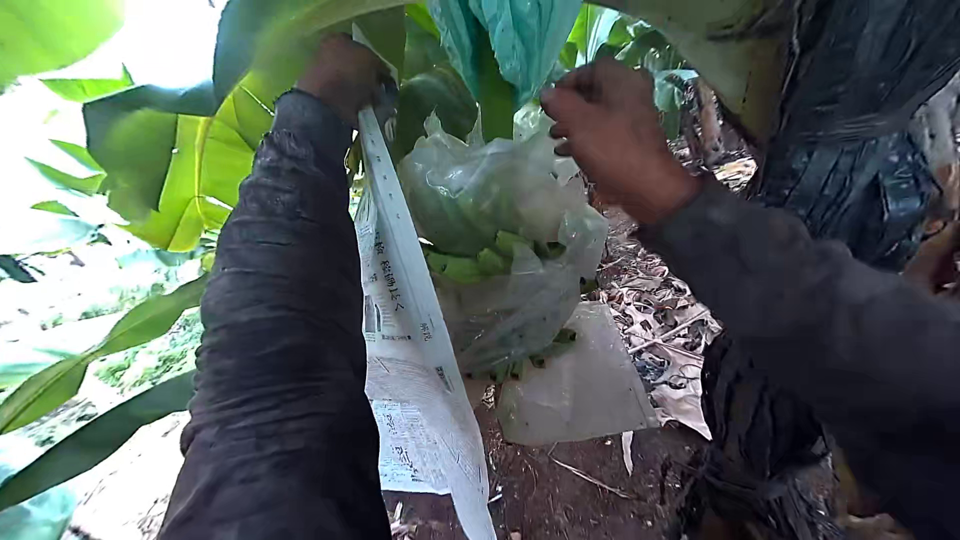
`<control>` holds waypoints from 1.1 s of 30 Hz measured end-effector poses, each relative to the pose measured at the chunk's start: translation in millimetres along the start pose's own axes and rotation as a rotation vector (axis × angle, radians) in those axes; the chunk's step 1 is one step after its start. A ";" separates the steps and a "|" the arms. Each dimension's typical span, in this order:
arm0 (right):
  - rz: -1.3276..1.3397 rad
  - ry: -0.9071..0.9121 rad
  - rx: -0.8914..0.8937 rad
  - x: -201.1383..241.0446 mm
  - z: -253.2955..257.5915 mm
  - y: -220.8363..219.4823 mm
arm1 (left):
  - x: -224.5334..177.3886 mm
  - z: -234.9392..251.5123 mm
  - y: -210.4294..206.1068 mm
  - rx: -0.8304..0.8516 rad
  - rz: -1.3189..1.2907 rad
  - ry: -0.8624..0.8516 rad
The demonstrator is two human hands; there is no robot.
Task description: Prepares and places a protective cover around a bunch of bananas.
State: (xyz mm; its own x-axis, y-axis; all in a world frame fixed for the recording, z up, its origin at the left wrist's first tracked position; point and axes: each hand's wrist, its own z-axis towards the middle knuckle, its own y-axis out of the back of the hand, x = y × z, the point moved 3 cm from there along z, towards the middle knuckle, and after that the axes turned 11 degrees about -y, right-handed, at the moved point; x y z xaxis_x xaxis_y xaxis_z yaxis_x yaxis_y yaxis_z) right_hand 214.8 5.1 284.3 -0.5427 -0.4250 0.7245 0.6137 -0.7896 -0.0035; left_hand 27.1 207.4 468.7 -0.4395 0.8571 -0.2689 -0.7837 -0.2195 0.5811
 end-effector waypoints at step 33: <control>0.435 0.209 0.381 -5.3 194.2 -47.6 | -81.9 72.0 -65.8 0.016 0.048 -0.193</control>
State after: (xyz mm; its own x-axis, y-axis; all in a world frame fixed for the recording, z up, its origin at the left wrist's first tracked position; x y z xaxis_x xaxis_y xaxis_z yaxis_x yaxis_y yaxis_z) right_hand 299.9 130.9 414.5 -0.2734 -0.7813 0.5611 0.9451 -0.3267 0.0057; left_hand 146.2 185.2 507.8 -0.3826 0.9196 -0.0892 -0.7563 -0.2563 0.6019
